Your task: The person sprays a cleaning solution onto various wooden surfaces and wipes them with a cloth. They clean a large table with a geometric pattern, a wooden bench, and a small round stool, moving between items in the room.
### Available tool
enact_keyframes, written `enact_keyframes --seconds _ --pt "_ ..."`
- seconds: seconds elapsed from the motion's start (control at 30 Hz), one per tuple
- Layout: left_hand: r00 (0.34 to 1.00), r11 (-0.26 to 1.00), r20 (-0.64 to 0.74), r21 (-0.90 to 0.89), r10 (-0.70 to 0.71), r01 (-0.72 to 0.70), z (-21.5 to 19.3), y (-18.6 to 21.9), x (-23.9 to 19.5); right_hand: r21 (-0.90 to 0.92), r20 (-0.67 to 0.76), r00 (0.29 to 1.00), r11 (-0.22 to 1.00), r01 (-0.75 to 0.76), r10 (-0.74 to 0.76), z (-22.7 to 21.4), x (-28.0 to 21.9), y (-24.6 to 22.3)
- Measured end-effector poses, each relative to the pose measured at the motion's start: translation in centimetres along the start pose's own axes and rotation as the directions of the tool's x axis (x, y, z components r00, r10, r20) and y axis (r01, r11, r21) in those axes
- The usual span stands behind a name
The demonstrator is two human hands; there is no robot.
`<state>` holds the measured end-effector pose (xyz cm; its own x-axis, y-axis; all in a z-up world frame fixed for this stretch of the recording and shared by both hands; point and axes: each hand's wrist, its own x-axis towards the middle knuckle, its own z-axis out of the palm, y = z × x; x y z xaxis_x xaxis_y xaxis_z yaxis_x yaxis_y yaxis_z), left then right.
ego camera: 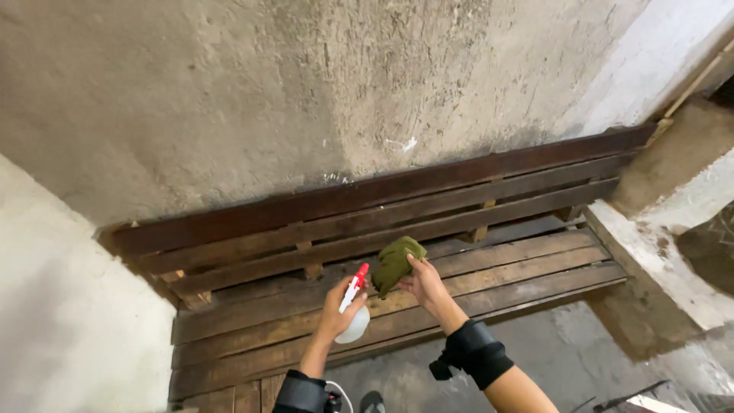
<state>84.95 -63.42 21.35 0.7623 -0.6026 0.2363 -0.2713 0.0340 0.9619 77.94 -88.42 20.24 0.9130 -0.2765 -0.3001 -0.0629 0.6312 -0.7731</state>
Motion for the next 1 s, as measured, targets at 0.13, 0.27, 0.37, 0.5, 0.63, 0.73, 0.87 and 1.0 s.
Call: enact_keyframes --seconds 0.13,0.27,0.37,0.5,0.63,0.73,0.87,1.0 --pt "0.994 0.998 0.086 -0.032 0.063 -0.060 1.0 -2.0 5.9 0.037 -0.132 0.991 0.999 -0.009 0.014 -0.8 3.3 -3.1" --pt "0.992 0.999 0.123 -0.042 0.013 -0.008 3.4 -2.4 10.4 0.067 -0.126 0.989 0.994 0.092 -0.082 -3.7 4.6 -6.6" --pt "0.983 0.999 0.178 -0.019 0.043 -0.040 6.2 -3.1 13.5 0.032 -0.194 0.971 0.988 0.149 -0.140 -6.0 5.0 -9.7" --pt "0.965 0.999 0.261 -0.047 0.017 -0.005 10.7 -4.6 17.1 0.068 -0.245 0.960 0.986 0.153 -0.133 -11.3 6.0 -12.2" --pt "0.968 0.994 0.244 -0.078 -0.058 0.079 16.1 -5.3 20.7 0.070 -0.274 0.950 0.982 0.175 -0.150 -17.4 7.2 -16.2" --pt "0.965 0.997 0.263 -0.065 -0.019 0.037 21.6 -5.5 24.2 0.038 -0.263 0.935 0.966 0.256 -0.238 -21.5 7.5 -22.2" --pt "0.966 0.995 0.258 -0.090 -0.023 0.048 30.7 -5.4 28.5 -0.001 -0.247 0.923 0.953 0.304 -0.295 -26.5 6.3 -30.3" --pt "0.970 0.975 0.242 -0.217 0.010 0.044 39.5 -7.2 31.9 -0.095 -0.311 0.900 0.952 0.290 -0.305 -33.9 7.1 -33.2"
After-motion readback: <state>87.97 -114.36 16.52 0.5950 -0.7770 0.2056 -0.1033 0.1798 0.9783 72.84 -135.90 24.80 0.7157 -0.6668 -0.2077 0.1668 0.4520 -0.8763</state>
